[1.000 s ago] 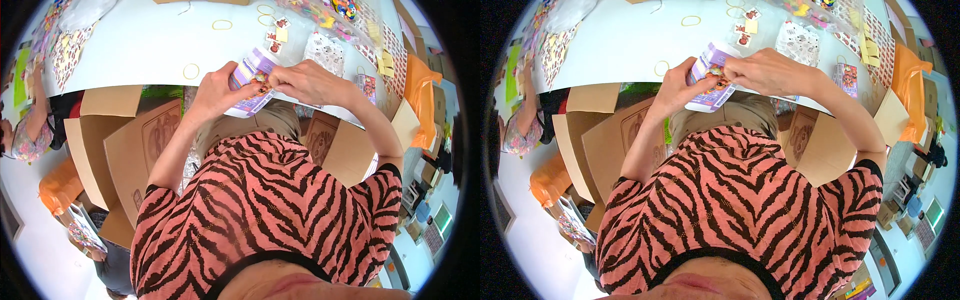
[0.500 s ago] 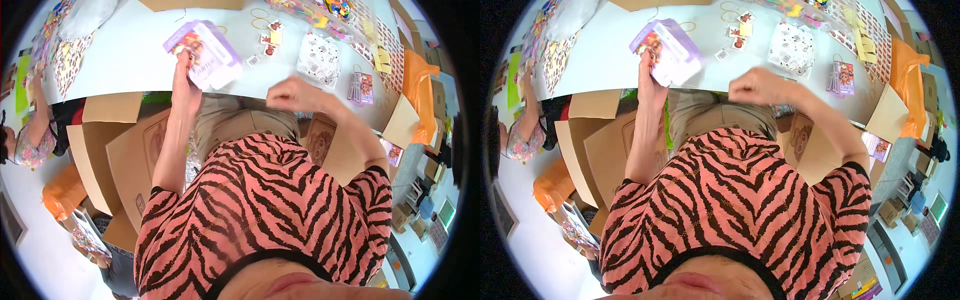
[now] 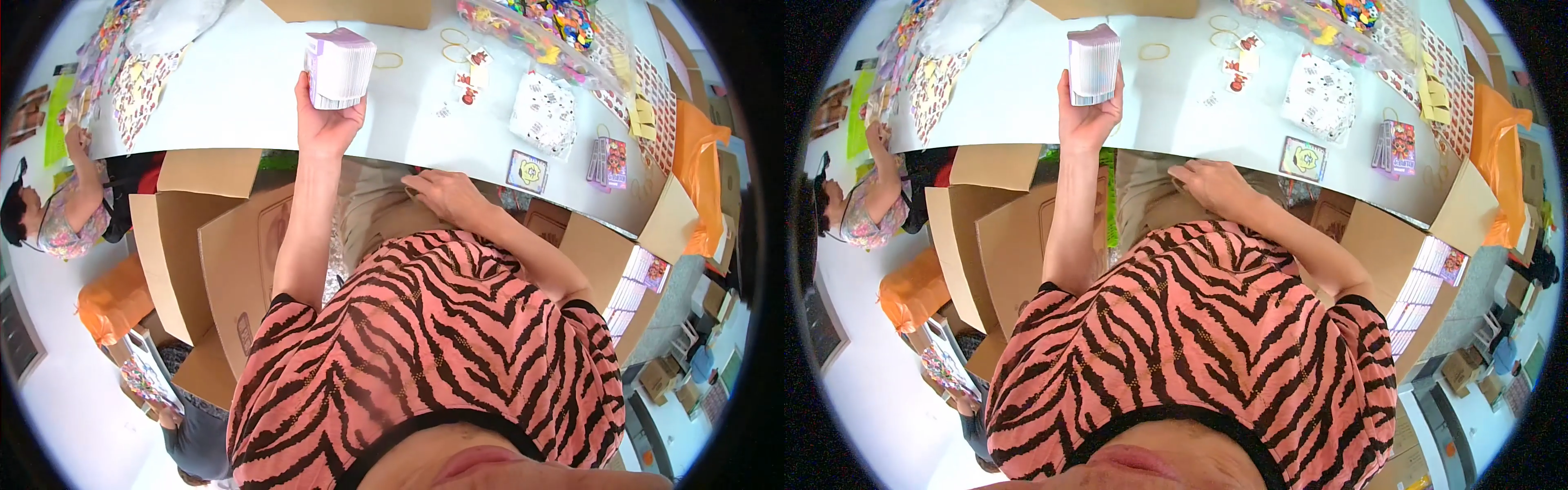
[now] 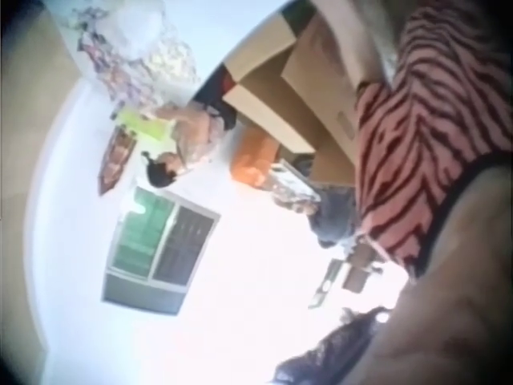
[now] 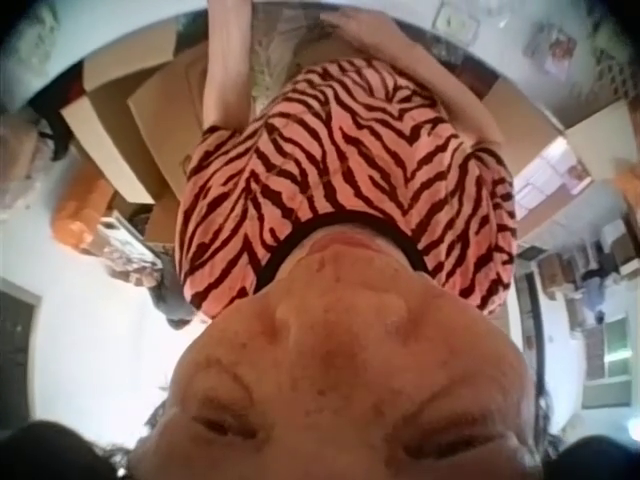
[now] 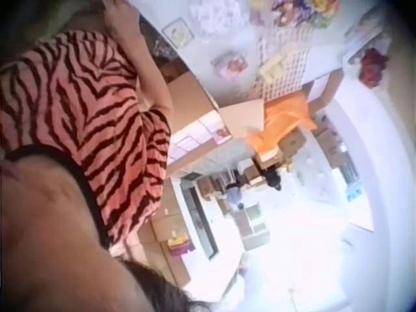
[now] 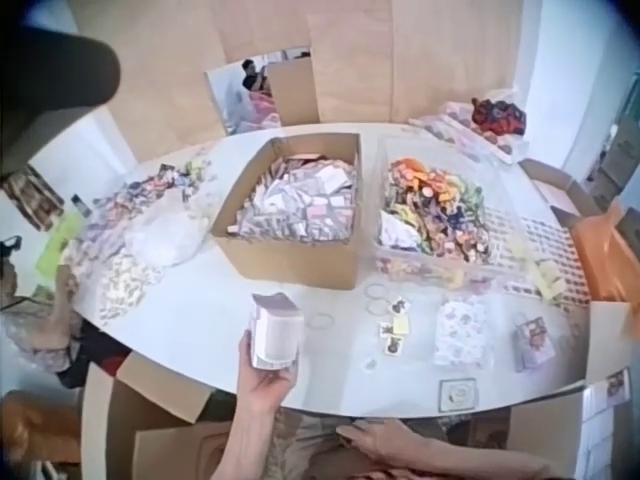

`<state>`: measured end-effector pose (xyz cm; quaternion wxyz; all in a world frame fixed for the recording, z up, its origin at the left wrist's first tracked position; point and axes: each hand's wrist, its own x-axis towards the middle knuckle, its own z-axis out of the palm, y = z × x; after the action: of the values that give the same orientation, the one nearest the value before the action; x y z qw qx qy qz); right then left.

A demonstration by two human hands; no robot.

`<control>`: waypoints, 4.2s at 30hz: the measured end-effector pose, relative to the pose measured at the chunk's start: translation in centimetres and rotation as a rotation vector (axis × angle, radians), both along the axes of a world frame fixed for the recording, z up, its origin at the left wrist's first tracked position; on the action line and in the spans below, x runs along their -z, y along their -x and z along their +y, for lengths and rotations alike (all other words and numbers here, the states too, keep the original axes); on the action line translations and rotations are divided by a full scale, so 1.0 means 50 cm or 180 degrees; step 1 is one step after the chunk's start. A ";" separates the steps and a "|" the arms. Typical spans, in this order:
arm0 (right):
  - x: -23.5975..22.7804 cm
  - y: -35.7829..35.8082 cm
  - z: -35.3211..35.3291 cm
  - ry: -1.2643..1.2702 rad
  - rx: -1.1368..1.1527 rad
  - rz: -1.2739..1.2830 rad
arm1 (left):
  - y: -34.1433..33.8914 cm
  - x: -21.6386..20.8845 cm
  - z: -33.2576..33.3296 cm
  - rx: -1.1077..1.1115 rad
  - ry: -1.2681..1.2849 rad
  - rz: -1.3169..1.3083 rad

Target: Packaging toy components, stickers, and product boxes into larger containers at a factory workbench.

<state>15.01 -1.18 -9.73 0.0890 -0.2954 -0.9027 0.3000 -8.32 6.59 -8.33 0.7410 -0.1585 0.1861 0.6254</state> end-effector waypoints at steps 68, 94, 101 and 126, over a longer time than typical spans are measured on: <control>0.021 0.204 0.318 -0.2203 0.0917 0.1208 | 0.064 0.040 -0.008 -0.0553 -0.1247 0.4216; 0.064 0.217 0.324 0.0195 0.1940 0.1910 | 0.009 -0.028 0.007 0.1128 -0.0115 0.8185; 0.047 0.238 0.336 0.0082 0.1876 0.1774 | 0.061 -0.015 0.022 0.1378 -0.0227 0.7258; 0.007 0.262 0.221 0.2288 0.2167 0.1754 | 0.151 -0.030 0.052 0.1889 -0.0218 0.7575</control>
<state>1.92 9.87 -10.10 0.3068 -0.4923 -0.5410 0.6089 -15.88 9.20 -6.83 0.2265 0.5794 0.7591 0.1918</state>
